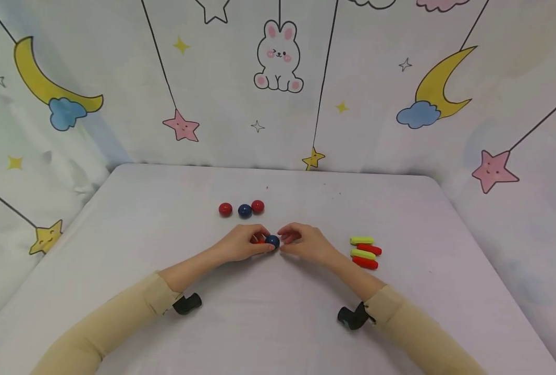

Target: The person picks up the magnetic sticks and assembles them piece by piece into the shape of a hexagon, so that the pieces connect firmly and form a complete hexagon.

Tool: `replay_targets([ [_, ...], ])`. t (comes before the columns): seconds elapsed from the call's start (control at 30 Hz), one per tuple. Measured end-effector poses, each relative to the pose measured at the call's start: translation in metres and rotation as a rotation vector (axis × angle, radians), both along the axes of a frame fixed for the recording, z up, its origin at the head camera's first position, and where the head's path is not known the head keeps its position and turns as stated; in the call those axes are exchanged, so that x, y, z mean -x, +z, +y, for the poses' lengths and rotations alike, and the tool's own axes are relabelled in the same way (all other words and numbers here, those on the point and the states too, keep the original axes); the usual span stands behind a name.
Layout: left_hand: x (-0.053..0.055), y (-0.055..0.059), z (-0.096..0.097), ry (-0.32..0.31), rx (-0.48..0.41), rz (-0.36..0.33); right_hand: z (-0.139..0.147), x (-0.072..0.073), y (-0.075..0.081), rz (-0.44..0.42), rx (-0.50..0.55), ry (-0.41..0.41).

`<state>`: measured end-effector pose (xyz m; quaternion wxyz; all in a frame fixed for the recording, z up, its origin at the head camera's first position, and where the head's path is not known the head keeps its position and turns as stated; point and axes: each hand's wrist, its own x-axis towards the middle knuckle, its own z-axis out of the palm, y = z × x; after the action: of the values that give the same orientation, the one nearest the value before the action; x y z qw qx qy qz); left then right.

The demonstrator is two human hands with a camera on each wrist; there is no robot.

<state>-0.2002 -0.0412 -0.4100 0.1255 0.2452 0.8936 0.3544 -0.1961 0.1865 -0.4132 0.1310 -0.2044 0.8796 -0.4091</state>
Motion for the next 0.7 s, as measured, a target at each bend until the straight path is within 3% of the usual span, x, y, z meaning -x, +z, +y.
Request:
replay_targets([
  [0.13,0.0,-0.001,-0.001,-0.001,0.004,0.006,0.026,-0.002,0.009,0.018,-0.043,-0.051],
  [0.47,0.0,-0.004,-0.005,0.0,-0.006,-0.016,0.108,-0.013,0.024,0.185,-0.189,-0.198],
  [0.7,0.001,-0.007,-0.006,-0.003,-0.024,-0.025,0.132,-0.021,0.025,0.17,-0.284,-0.262],
])
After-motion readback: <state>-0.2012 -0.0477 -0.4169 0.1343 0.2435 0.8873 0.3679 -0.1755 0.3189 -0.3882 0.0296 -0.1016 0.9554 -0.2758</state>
